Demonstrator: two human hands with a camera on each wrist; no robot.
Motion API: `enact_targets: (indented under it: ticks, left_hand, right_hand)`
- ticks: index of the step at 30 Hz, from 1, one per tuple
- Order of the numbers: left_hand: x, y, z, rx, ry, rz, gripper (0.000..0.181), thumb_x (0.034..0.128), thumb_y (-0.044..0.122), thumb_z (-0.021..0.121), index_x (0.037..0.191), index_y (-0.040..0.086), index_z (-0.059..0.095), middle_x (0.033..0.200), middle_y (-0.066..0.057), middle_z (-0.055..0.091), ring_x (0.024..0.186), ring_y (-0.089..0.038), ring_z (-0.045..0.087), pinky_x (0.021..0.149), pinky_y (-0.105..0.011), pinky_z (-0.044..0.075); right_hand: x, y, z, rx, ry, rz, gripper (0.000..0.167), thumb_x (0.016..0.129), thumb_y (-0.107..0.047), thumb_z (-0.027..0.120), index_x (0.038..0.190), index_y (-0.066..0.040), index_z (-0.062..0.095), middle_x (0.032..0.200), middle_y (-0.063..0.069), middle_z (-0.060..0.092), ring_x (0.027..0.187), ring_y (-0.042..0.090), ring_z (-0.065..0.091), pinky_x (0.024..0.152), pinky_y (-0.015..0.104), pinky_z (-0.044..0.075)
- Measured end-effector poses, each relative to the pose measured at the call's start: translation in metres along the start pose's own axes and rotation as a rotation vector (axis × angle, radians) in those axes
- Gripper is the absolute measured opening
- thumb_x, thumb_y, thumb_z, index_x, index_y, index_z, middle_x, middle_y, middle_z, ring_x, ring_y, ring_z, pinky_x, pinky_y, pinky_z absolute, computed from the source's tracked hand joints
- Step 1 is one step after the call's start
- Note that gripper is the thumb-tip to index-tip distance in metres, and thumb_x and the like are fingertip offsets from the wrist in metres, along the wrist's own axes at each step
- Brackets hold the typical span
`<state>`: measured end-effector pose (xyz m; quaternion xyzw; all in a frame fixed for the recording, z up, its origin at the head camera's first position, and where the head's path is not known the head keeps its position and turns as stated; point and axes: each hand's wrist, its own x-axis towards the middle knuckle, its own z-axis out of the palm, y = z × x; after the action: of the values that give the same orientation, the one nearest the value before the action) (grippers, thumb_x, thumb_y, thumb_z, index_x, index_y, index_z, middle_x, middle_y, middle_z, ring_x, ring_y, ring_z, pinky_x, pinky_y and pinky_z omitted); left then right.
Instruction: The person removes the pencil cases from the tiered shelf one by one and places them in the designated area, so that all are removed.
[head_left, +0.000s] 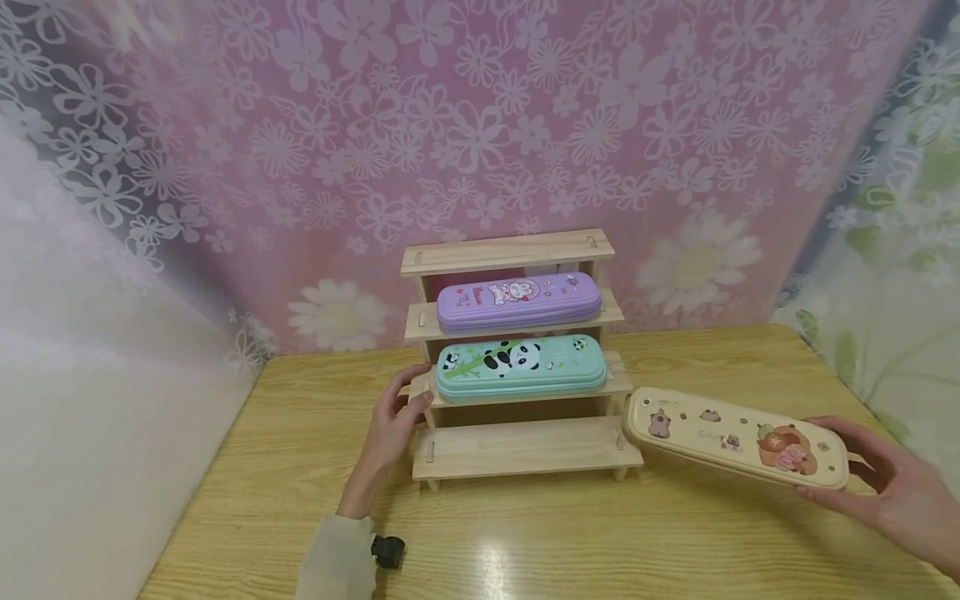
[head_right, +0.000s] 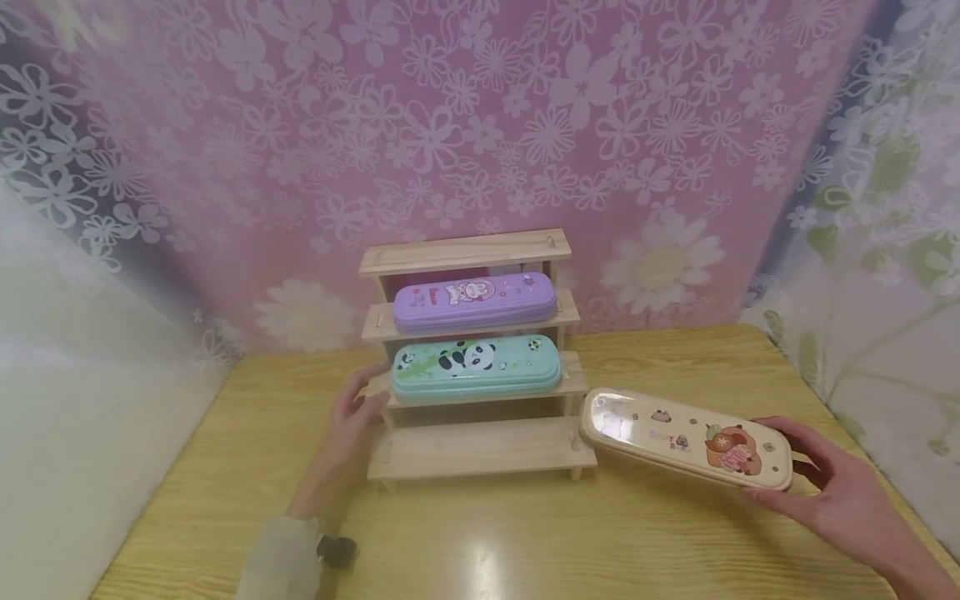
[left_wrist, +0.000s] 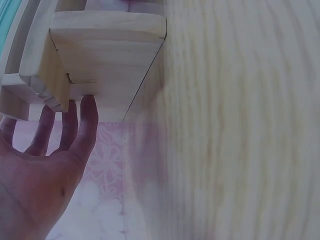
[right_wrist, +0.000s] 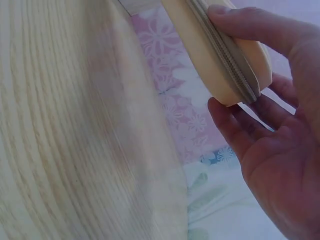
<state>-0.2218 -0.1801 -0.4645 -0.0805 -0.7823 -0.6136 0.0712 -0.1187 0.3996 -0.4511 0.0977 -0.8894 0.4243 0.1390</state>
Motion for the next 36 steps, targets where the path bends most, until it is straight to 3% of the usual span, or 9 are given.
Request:
enact_targets:
  ticks: [6,11,16,20,25,28,31,33,36]
  left_hand:
    - [0.0,0.003,0.0,0.01,-0.001,0.012,0.038,0.1028,0.021,0.06,0.14,0.027,0.058,0.151,-0.002,0.047,0.106,-0.027,0.063,0.088,-0.033,0.058]
    - [-0.001,0.003,0.0,0.006,0.003,0.013,0.039,0.1028,0.02,0.059,0.141,0.025,0.058,0.149,-0.004,0.047,0.104,-0.025,0.063,0.086,-0.029,0.057]
    - [-0.001,0.004,-0.001,-0.011,0.001,0.009,0.039,0.1029,0.019,0.059,0.141,0.025,0.058,0.147,-0.005,0.047,0.104,-0.026,0.063,0.085,-0.028,0.058]
    - [-0.002,0.005,-0.001,-0.02,-0.002,0.004,0.039,0.1029,0.02,0.059,0.141,0.025,0.058,0.149,-0.005,0.046,0.105,-0.027,0.063,0.085,-0.028,0.058]
    - [-0.002,0.003,-0.001,-0.019,-0.002,0.004,0.039,0.1031,0.02,0.059,0.142,0.025,0.058,0.151,-0.005,0.044,0.105,-0.026,0.062,0.086,-0.028,0.058]
    - [-0.002,0.001,-0.001,-0.015,0.002,0.001,0.039,0.1032,0.019,0.059,0.142,0.026,0.058,0.151,-0.003,0.044,0.105,-0.025,0.062,0.086,-0.028,0.058]
    - [-0.002,0.0,-0.001,-0.014,0.003,0.003,0.039,0.1031,0.019,0.059,0.141,0.027,0.058,0.152,-0.003,0.043,0.105,-0.025,0.063,0.085,-0.028,0.058]
    - [-0.002,0.0,-0.001,-0.02,-0.004,0.011,0.039,0.1031,0.019,0.059,0.142,0.026,0.057,0.152,-0.004,0.043,0.106,-0.026,0.063,0.086,-0.029,0.058]
    - [-0.001,0.001,0.0,-0.023,-0.007,0.016,0.039,0.1032,0.02,0.058,0.142,0.026,0.057,0.152,-0.004,0.043,0.105,-0.026,0.063,0.086,-0.029,0.058]
  right_hand:
    - [0.009,0.006,0.004,-0.084,-0.025,0.188,0.08,0.082,-0.015,0.087,0.15,-0.027,0.046,0.12,-0.043,0.037,0.093,-0.03,0.043,0.067,0.009,0.049]
    - [0.027,0.006,0.012,-0.183,-0.017,0.257,0.082,0.082,-0.036,0.087,0.148,-0.01,0.046,0.112,-0.042,0.034,0.086,-0.032,0.038,0.059,0.017,0.051]
    - [0.045,0.004,0.024,-0.252,0.052,0.289,0.085,0.082,-0.043,0.085,0.145,0.0,0.047,0.119,0.001,0.06,0.078,-0.029,0.034,0.054,0.019,0.047]
    - [0.054,0.002,0.034,-0.252,0.093,0.317,0.087,0.083,-0.044,0.083,0.144,0.004,0.046,0.127,0.027,0.056,0.077,-0.024,0.032,0.054,0.017,0.043]
    - [0.056,-0.002,0.049,-0.218,0.092,0.35,0.097,0.084,-0.046,0.083,0.152,0.005,0.034,0.139,0.038,0.048,0.1,0.02,0.061,0.058,0.013,0.038]
    - [0.054,-0.004,0.056,-0.198,0.035,0.338,0.1,0.086,-0.044,0.081,0.155,0.005,0.029,0.141,0.045,0.043,0.111,0.054,0.057,0.06,0.013,0.037]
    - [0.05,-0.005,0.059,-0.155,-0.031,0.327,0.094,0.088,-0.04,0.08,0.155,0.003,0.03,0.142,0.042,0.041,0.097,0.017,0.068,0.06,0.015,0.045]
    - [0.047,-0.006,0.06,-0.13,-0.073,0.318,0.09,0.09,-0.038,0.079,0.154,0.003,0.031,0.142,0.041,0.041,0.089,-0.011,0.058,0.06,0.016,0.049]
    - [0.043,-0.006,0.063,-0.127,-0.115,0.302,0.087,0.089,-0.037,0.08,0.152,0.002,0.035,0.14,0.039,0.045,0.085,-0.024,0.047,0.063,0.017,0.052]
